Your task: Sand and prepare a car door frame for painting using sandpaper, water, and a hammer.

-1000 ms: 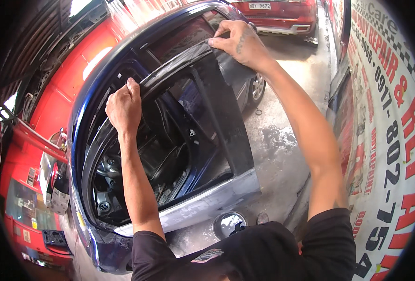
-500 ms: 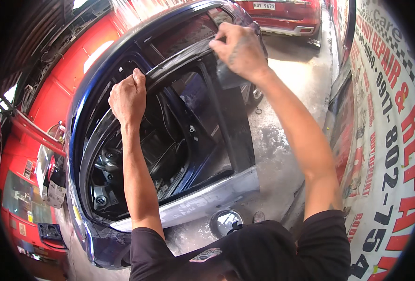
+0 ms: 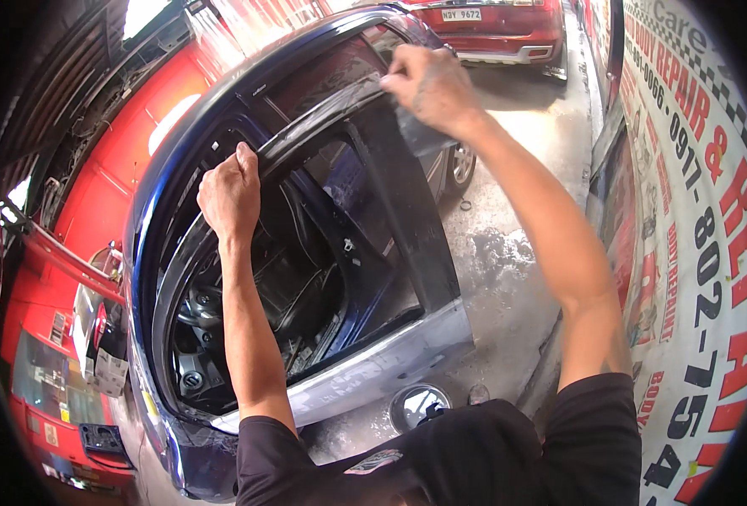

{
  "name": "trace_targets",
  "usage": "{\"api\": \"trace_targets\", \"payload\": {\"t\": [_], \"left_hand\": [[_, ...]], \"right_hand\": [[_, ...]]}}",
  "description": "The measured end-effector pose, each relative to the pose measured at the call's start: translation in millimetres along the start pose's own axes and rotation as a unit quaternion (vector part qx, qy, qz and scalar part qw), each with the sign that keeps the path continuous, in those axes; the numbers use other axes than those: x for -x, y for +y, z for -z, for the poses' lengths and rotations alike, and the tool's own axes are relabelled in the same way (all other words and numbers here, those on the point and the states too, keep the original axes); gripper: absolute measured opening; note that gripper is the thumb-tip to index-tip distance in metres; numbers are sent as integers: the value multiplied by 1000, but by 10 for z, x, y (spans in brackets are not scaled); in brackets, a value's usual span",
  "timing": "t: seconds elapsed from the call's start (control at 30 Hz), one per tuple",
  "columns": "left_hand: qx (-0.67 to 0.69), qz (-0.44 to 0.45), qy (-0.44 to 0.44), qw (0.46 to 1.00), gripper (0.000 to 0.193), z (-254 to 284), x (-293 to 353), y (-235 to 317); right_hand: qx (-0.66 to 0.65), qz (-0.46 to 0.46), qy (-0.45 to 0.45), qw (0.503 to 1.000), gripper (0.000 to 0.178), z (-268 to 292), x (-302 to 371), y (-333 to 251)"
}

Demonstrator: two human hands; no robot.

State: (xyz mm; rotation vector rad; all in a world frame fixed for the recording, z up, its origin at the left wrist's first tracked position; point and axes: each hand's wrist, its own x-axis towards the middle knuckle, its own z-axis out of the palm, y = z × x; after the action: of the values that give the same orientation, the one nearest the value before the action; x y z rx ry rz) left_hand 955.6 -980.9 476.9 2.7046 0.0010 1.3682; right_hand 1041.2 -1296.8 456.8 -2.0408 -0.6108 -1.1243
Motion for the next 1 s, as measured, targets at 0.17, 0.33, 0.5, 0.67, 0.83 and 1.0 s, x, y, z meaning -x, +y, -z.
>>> {"api": "trace_targets", "payload": {"t": [0.17,0.33,0.5,0.67,0.83,1.0], "left_hand": [[-6,-1,9,1000,60,-67,28,3],[-18,5,-1,1000,60,-23,20,-34],[-23,5,2,1000,60,-43,-23,41],[6,12,2,1000,58,-43,15,-122],[-18,8,9,1000,59,-17,-10,49],[-1,7,2,1000,59,-32,9,-11]], "right_hand": [[-29,-104,-5,994,31,261,101,277],[-31,-29,-72,997,32,143,-31,-163],[-53,-27,-37,998,32,49,-21,-79],[-43,-20,-66,997,32,-143,-64,-279],[-20,-23,-22,999,31,-105,-21,-252],[5,-24,-26,999,32,-39,-64,-118]]}}
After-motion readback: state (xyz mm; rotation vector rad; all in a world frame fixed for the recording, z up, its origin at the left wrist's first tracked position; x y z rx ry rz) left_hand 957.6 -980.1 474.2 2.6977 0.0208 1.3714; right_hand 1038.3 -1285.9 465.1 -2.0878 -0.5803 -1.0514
